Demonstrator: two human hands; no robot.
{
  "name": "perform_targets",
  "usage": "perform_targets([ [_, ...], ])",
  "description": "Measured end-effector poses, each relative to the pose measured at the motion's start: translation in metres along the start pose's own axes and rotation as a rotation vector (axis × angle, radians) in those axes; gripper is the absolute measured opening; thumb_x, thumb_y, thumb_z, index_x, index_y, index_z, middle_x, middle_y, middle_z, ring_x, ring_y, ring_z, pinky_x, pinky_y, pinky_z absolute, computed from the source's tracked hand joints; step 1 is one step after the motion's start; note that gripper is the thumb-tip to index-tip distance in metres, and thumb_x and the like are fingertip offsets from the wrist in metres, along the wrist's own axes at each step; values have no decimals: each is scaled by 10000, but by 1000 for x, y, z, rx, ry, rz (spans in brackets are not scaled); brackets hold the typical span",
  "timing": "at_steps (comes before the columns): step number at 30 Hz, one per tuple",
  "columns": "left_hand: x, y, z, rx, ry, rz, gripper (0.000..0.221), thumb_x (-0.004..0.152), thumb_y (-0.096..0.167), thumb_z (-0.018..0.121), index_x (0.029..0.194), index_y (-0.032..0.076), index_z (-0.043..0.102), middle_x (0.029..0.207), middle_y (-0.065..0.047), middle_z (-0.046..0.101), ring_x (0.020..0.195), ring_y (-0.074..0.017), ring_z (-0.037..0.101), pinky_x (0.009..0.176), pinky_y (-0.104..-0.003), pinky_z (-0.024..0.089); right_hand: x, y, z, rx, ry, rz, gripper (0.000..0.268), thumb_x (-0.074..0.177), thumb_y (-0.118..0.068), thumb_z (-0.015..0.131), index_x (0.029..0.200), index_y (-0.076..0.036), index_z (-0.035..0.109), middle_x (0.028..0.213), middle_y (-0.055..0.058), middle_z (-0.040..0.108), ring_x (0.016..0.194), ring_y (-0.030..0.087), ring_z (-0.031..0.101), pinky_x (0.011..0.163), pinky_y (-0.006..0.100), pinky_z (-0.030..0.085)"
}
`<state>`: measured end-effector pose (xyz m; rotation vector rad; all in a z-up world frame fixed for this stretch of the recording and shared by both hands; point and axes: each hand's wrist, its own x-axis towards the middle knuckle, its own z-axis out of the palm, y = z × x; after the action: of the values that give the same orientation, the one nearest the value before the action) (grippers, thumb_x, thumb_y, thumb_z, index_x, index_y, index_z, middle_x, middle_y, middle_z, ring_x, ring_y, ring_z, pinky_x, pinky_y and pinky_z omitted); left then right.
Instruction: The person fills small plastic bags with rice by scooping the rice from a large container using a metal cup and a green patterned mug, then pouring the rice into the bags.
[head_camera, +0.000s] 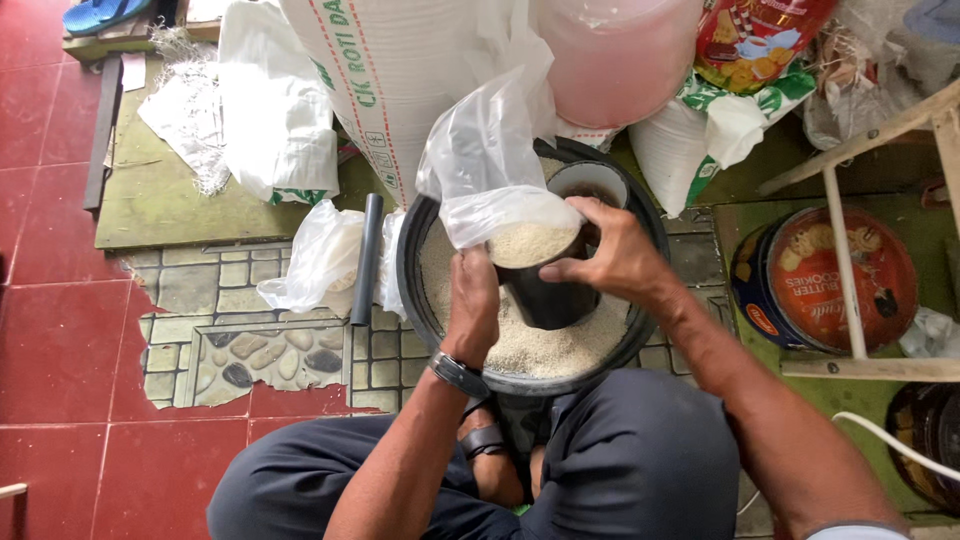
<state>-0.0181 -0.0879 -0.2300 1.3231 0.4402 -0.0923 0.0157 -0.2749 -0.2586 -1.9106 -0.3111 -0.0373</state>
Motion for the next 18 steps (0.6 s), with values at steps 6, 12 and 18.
perform_targets([
  [6, 34, -84, -5, -26, 90, -51, 650, 1042, 581, 409, 966, 46, 771, 861, -95, 732, 845, -208, 683, 843, -432, 581, 18, -9, -29, 39, -219, 142, 923, 526, -267, 1040, 1326, -28, 647, 1186, 122, 702, 1143, 202, 658, 935, 384, 594],
  [12, 19, -58, 5, -55, 149, -147, 659, 1013, 587, 391, 837, 25, 684, 724, -80, 564, 657, -223, 586, 659, -404, 564, 42, -36, -38, -22, -404, 243, 794, 587, -219, 1011, 1285, -38, 680, 1080, 113, 727, 1034, 180, 674, 858, 400, 609],
  [18, -8, 6, 11, -157, 169, -251, 626, 958, 623, 437, 843, 51, 663, 691, -92, 598, 592, -237, 618, 629, -417, 606, 63, -51, -35, -131, -503, 140, 689, 561, -265, 1021, 1171, -84, 756, 981, 68, 742, 978, 143, 626, 851, 384, 560],
])
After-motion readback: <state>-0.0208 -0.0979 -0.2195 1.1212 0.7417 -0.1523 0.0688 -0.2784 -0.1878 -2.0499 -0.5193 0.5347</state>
